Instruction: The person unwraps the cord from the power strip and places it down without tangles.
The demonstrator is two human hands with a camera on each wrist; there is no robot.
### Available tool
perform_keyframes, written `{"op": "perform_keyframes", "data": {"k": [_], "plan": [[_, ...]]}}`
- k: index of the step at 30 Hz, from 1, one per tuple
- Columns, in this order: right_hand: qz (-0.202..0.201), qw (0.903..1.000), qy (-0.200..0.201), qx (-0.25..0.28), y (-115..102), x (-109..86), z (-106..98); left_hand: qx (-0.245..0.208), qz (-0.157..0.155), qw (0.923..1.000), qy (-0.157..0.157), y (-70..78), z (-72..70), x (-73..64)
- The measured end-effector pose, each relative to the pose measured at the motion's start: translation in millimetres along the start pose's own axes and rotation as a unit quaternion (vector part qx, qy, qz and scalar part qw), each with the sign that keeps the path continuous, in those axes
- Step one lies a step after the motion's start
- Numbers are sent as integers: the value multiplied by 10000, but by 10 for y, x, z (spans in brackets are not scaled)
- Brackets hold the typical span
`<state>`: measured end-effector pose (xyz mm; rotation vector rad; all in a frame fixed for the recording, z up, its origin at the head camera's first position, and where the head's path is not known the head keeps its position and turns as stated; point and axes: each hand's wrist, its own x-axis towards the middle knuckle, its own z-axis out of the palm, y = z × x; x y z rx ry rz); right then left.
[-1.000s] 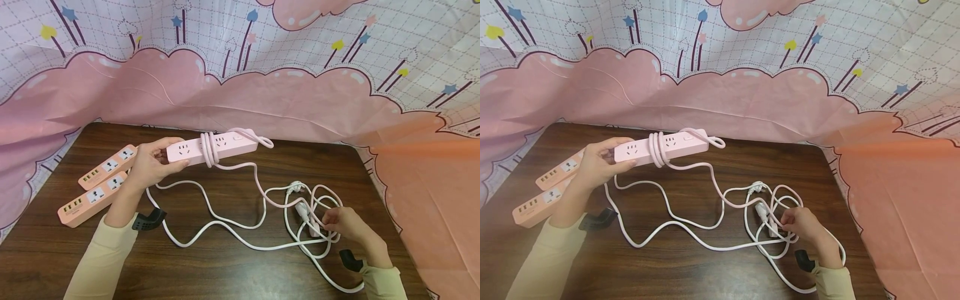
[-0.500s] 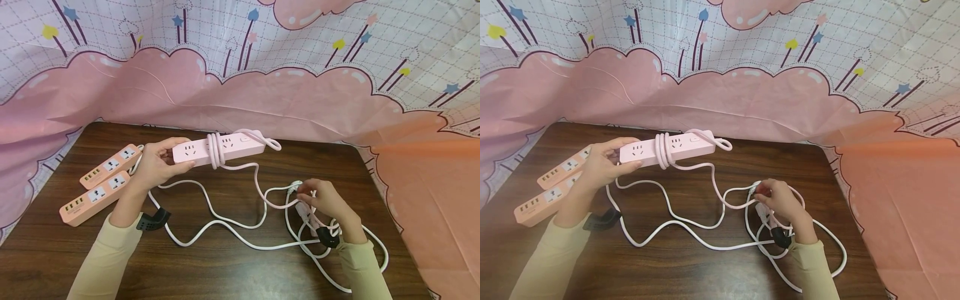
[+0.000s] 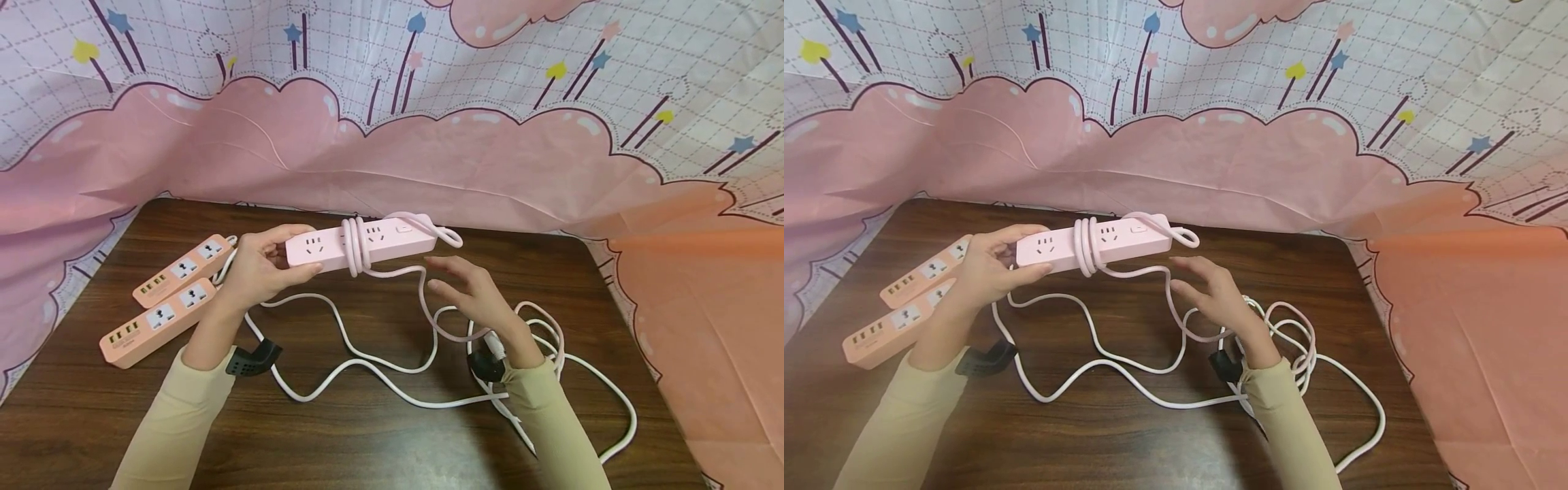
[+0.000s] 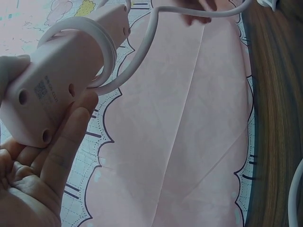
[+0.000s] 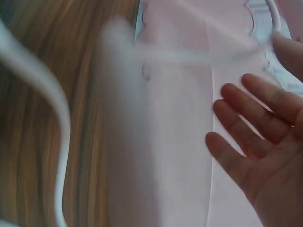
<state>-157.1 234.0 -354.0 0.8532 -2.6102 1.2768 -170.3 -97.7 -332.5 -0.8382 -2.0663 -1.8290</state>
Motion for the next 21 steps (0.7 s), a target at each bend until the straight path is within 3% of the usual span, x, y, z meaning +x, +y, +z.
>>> {"op": "perform_keyframes", "data": {"k": [5, 8, 12, 14, 16, 19, 21], "plan": [[-142, 9955, -10, 940, -28, 124, 142, -21, -70, 10000, 1, -8, -1, -4], [-85, 9925, 110, 1217, -18, 159, 164, -61, -104, 9999, -20, -12, -4, -13], [221, 9847, 785, 1542, -44, 215, 116, -134, -108, 9998, -130, -20, -15, -30], [401, 9745, 1305, 1780, -51, 257, 76, -122, -42, 9996, -244, -22, -20, -36], [569, 9579, 1855, 2118, -54, 295, 31, -65, 59, 9991, -416, -24, -20, -39], [455, 9337, 2502, 2521, -84, 321, -56, 42, 151, 9977, -666, -41, -16, -43], [194, 9162, 2709, 2946, -128, 303, -126, 127, 141, 9970, -753, -65, -18, -48]]}}
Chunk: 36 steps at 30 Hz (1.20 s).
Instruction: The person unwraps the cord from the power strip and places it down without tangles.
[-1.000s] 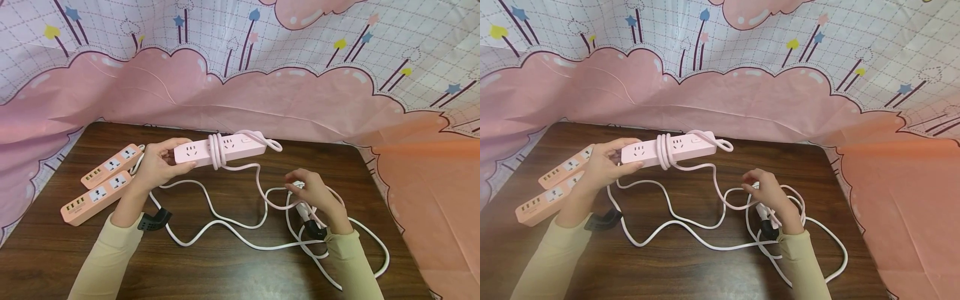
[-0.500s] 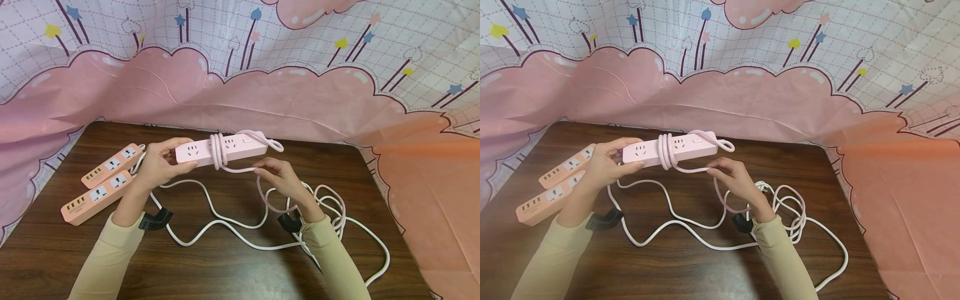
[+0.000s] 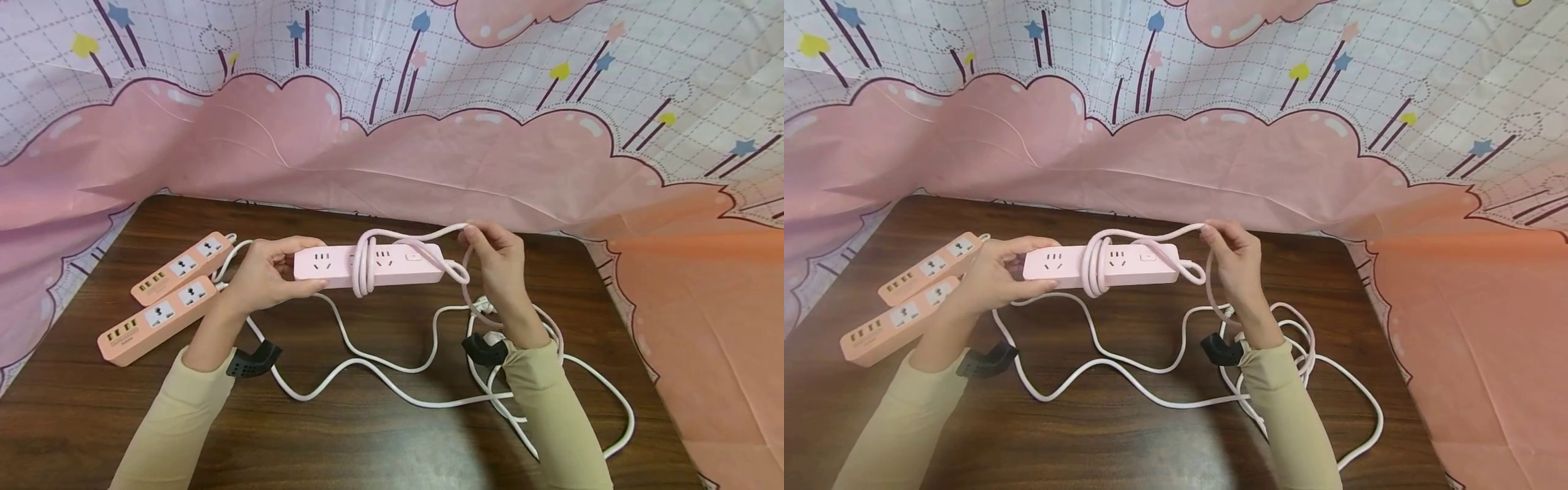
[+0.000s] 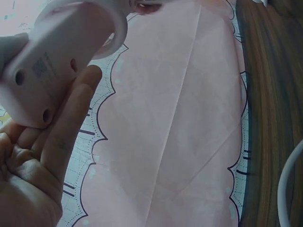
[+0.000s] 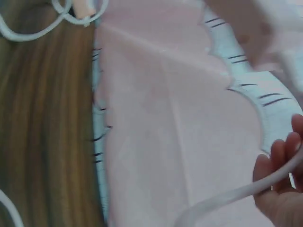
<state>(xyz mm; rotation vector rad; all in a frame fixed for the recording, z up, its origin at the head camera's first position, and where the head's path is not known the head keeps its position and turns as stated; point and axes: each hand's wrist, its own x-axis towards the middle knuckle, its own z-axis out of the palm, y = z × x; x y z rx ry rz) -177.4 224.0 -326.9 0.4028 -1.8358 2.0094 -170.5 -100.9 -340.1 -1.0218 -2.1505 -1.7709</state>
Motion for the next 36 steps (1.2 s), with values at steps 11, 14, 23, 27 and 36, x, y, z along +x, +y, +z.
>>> {"op": "perform_keyframes", "data": {"k": [11, 14, 23, 27, 36], "plan": [[-1158, 9534, -2766, 333, -427, -145, -366, 135, -208, 9972, 704, -22, -82, -1], [-916, 9335, -3381, -768, -411, -169, -446, -62, -149, 9957, 908, -5, -106, 6], [-399, 8996, -1243, -4168, -138, -120, -411, -181, -178, 9975, 661, 37, -164, -34], [-239, 9182, 223, -3949, -154, -18, -414, -533, -58, 9982, 276, 13, -169, -58], [-725, 9871, 842, 1152, -455, 50, -579, -394, 89, 9991, -126, -47, -145, -56]]}}
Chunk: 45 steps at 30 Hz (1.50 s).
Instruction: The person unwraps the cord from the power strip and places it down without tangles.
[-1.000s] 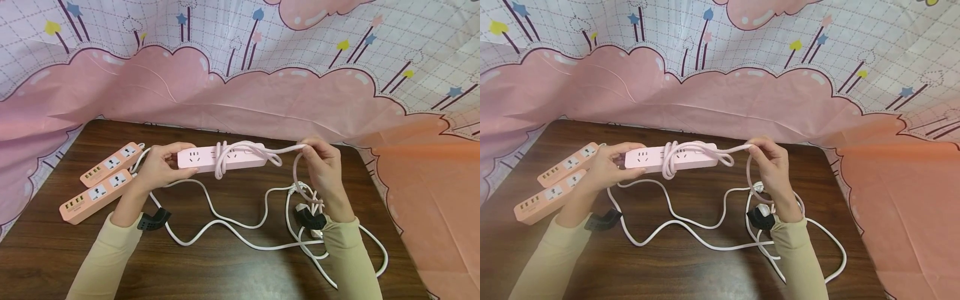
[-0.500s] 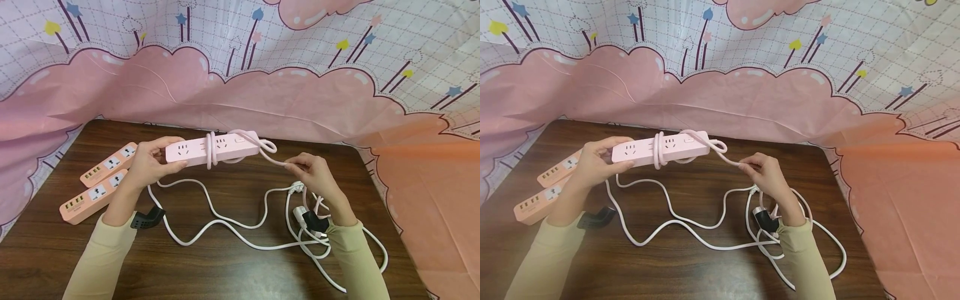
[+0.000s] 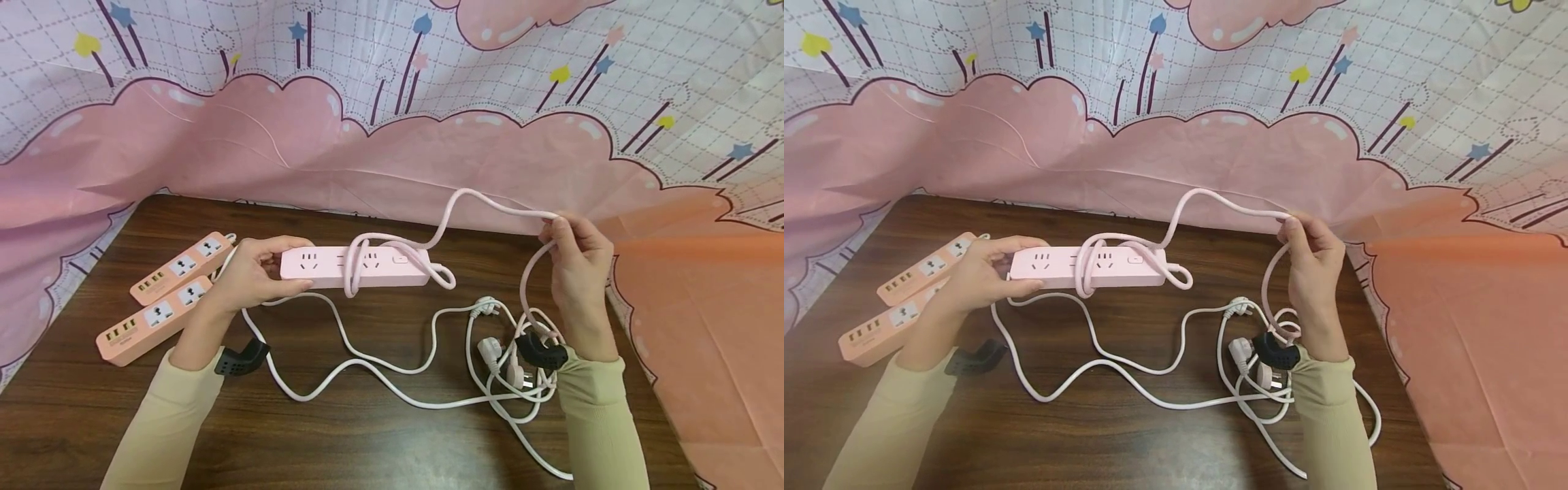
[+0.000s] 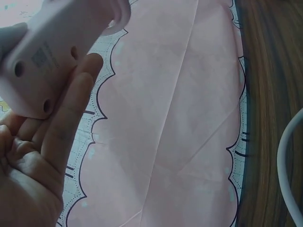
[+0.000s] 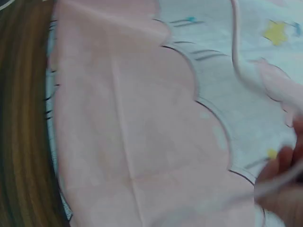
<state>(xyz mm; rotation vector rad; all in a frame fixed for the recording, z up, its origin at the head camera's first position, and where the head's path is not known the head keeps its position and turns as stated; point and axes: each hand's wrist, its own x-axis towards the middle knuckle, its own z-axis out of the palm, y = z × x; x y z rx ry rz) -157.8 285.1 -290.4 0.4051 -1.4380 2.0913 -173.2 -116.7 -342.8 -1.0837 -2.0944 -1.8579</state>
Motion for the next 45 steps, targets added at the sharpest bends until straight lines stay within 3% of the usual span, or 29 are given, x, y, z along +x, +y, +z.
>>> {"op": "perform_keyframes", "data": {"k": [1, 3, 7, 11, 15, 17, 19, 23, 26, 28, 30, 34, 37, 40, 41, 45], "plan": [[23, 9979, -267, 590, -46, -10, -37, 62, -26, 10000, 40, -7, -1, -1], [79, 9846, -928, 1483, -132, -40, -119, 218, -114, 9996, 148, -24, -9, -6], [38, 9489, -2304, 2154, -254, -115, -262, 471, -350, 9972, 455, -33, -27, -2], [-97, 9228, -3449, 1717, -317, -177, -329, 416, -481, 9938, 909, -44, -52, 12], [80, 9063, -4213, 313, -355, -191, -484, 142, -454, 9906, 1283, -44, -113, 15], [139, 8968, -4358, -759, -364, -189, -574, -14, -521, 9889, 1388, -18, -158, 0], [93, 8810, -4258, -2063, -366, -190, -646, -209, -618, 9872, 1455, 7, -205, -24], [-68, 8512, -3101, -4235, -316, -205, -712, -608, -786, 9840, 1476, 47, -269, -85], [-26, 8343, -2062, -5112, -268, -213, -745, -920, -805, 9830, 1368, 60, -285, -116], [66, 8215, -1769, -5421, -241, -216, -770, -1033, -765, 9829, 1317, 63, -284, -127], [295, 8118, -1856, -5529, -213, -223, -796, -1139, -711, 9823, 1305, 67, -281, -132], [722, 7860, -2833, -5447, -168, -273, -841, -986, -581, 9839, 1375, 75, -270, -117], [774, 7575, -3653, -5355, -121, -330, -851, -824, -515, 9844, 1466, 94, -265, -96], [717, 7354, -4155, -5304, -48, -393, -839, -704, -461, 9847, 1524, 116, -260, -73], [668, 7304, -4252, -5304, -18, -413, -829, -688, -442, 9849, 1527, 124, -255, -65], [647, 7265, -4481, -5169, 76, -487, -741, -648, -400, 9852, 1539, 147, -236, -41]]}}
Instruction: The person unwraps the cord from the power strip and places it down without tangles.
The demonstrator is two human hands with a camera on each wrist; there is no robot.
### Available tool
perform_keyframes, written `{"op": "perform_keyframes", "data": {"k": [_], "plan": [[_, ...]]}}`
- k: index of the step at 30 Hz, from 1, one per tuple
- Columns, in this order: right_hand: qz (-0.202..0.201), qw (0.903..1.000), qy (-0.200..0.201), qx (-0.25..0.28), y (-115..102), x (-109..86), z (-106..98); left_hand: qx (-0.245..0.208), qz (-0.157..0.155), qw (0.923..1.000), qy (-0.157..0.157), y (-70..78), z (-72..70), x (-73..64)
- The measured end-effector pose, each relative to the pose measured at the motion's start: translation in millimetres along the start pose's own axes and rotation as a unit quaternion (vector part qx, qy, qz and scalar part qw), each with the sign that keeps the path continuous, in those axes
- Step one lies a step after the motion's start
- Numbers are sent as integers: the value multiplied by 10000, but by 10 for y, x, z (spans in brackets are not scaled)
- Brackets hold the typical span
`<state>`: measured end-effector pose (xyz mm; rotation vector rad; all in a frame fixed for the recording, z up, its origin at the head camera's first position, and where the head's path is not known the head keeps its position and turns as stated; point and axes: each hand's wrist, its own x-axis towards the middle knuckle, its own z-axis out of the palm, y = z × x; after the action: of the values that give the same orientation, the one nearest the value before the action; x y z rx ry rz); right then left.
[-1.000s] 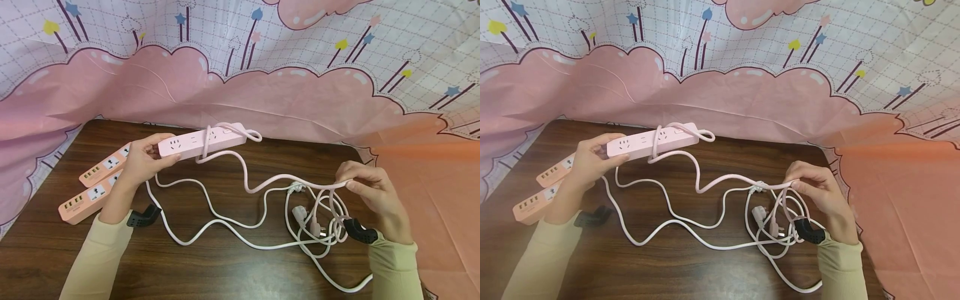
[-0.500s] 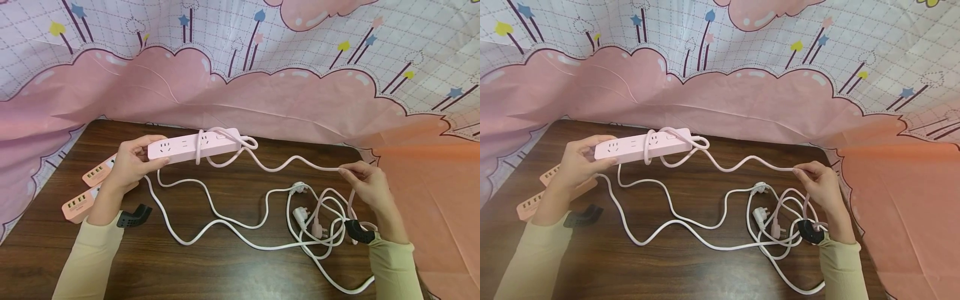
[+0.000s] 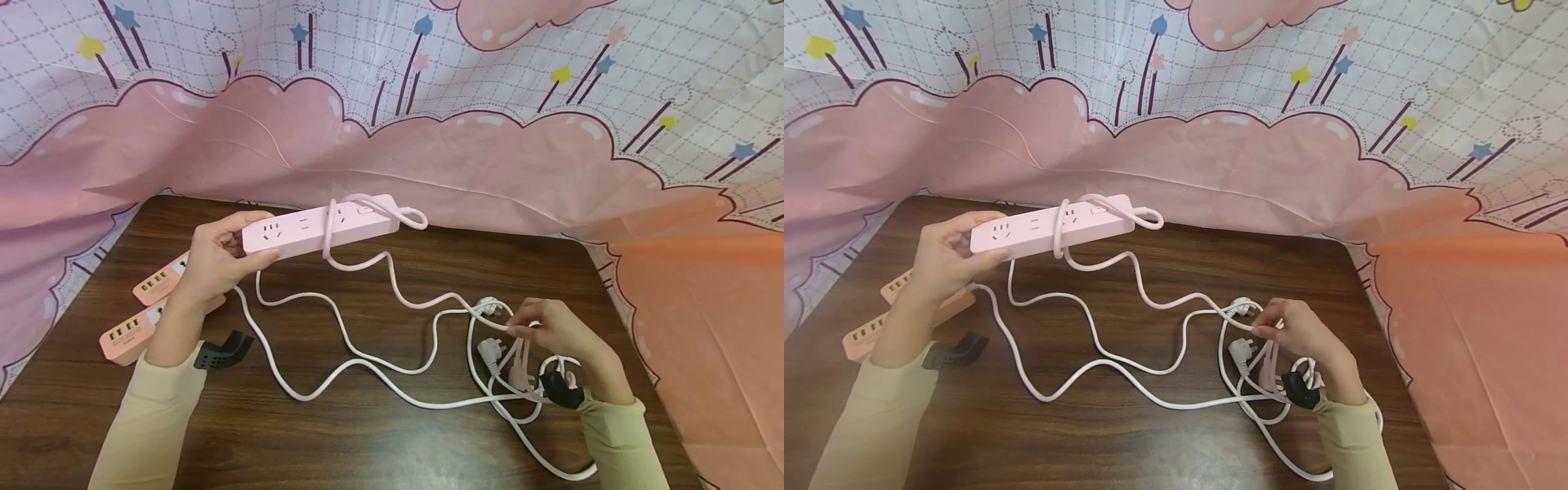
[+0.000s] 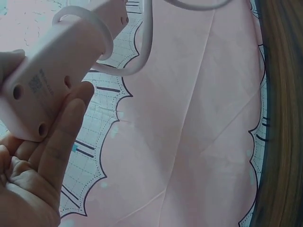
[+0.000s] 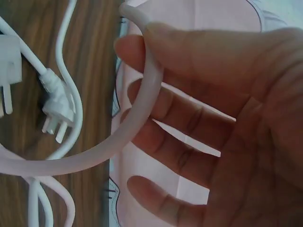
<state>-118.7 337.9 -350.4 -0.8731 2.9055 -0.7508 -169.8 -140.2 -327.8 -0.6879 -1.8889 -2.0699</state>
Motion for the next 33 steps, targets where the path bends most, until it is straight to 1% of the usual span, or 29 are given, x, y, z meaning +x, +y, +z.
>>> {"op": "perform_keyframes", "data": {"k": [3, 7, 9, 12, 16, 17, 19, 23, 25, 27, 31, 33], "plan": [[4, 9996, -255, 119, -84, 60, 74, -20, 41, 10000, 39, 11, 31, 9], [203, 9965, -761, 264, -187, 164, 214, -42, 89, 9999, 32, 17, 65, 18], [228, 9949, -923, 345, -215, 220, 289, -13, 115, 9999, -13, 23, 80, 23], [112, 9943, -972, 411, -241, 313, 372, 83, 233, 9996, -111, 32, 101, 32], [-111, 9928, -1026, 608, -322, 493, 433, 230, 483, 9983, -223, 46, 131, 46], [-140, 9927, -995, 669, -353, 546, 453, 259, 530, 9980, -241, 49, 139, 49], [-230, 9930, -795, 841, -422, 661, 510, 330, 619, 9971, -284, 54, 153, 54], [-373, 9918, -103, 1216, -574, 894, 672, 394, 673, 9963, -371, 65, 183, 51], [-466, 9871, 142, 1526, -644, 1003, 758, 410, 673, 9960, -422, 76, 201, 46], [-652, 9823, 290, 1733, -707, 1099, 834, 464, 666, 9956, -464, 82, 214, 43], [-927, 9686, 340, 2280, -817, 1246, 935, 584, 600, 9951, -517, 85, 228, 38], [-847, 9614, 280, 2602, -856, 1287, 953, 603, 547, 9953, -524, 84, 230, 32]]}}
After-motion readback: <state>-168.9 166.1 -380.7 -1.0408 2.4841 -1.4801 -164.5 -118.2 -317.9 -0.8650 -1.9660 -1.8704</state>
